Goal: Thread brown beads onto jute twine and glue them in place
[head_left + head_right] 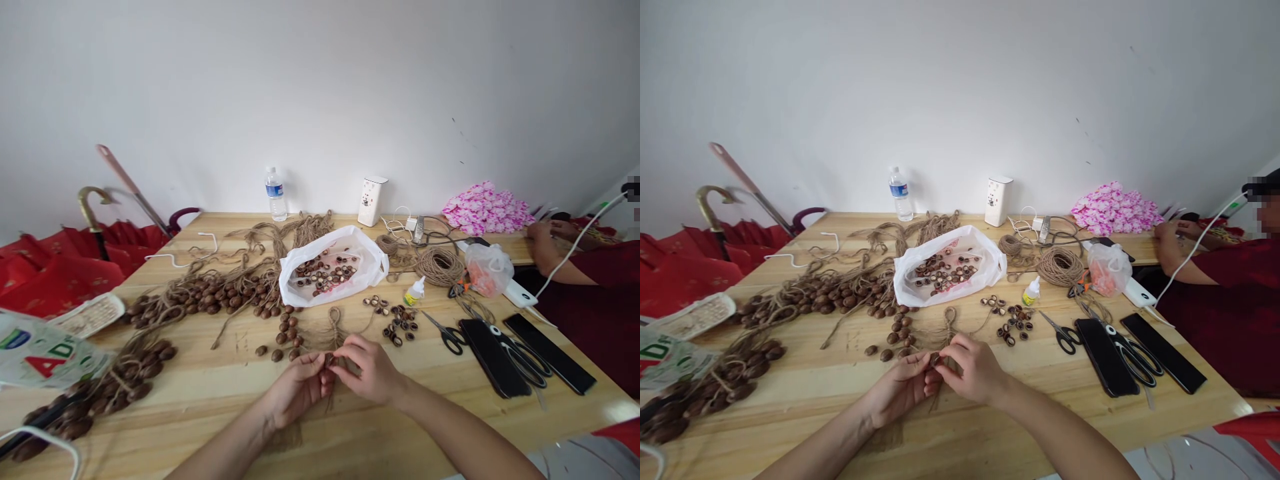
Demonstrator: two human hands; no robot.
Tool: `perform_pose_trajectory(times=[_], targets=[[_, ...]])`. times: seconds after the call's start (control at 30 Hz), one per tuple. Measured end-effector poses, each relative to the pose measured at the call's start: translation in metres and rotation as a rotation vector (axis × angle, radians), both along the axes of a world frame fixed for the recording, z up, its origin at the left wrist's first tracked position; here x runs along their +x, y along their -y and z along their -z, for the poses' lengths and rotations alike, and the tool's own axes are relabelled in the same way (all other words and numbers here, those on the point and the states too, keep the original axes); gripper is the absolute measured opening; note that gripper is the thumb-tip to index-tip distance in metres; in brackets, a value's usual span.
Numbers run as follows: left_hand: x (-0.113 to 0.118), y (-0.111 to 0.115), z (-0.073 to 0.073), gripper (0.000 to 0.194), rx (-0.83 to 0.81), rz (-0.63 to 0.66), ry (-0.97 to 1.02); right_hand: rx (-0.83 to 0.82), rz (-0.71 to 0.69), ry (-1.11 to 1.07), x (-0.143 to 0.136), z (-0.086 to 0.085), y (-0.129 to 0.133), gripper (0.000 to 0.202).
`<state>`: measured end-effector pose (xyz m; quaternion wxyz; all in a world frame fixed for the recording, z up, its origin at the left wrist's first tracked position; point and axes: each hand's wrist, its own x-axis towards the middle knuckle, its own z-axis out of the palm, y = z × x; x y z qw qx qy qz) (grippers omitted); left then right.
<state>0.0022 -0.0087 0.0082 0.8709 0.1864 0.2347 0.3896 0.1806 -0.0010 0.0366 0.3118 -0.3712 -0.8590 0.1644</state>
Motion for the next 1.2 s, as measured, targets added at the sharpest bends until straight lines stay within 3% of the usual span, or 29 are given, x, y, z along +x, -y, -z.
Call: perform_pose_trajectory(times=[0.1, 0.3, 0.7, 1.2], targets=[[0.000, -0.002, 0.002, 0.018, -0.020, -0.034, -0.006, -0.005, 0.036, -0.006, -0.002, 0.001, 0.001, 0.004], [0.002, 0.000, 0.004, 0.024, 0.045, -0.072, -0.147, -0.004, 0.059, 0.003, -0.003, 0.006, 0.002, 0.005], [0.006, 0.004, 0.005, 0.029, 0.088, -0.170, -0.310, -0.001, -0.035, -0.136, -0.005, 0.018, 0.000, 0.011], [0.009, 0.007, 0.003, 0.029, 0.134, -0.212, -0.340, 0.004, -0.034, -0.141, -0.012, 0.021, 0.003, 0.015]])
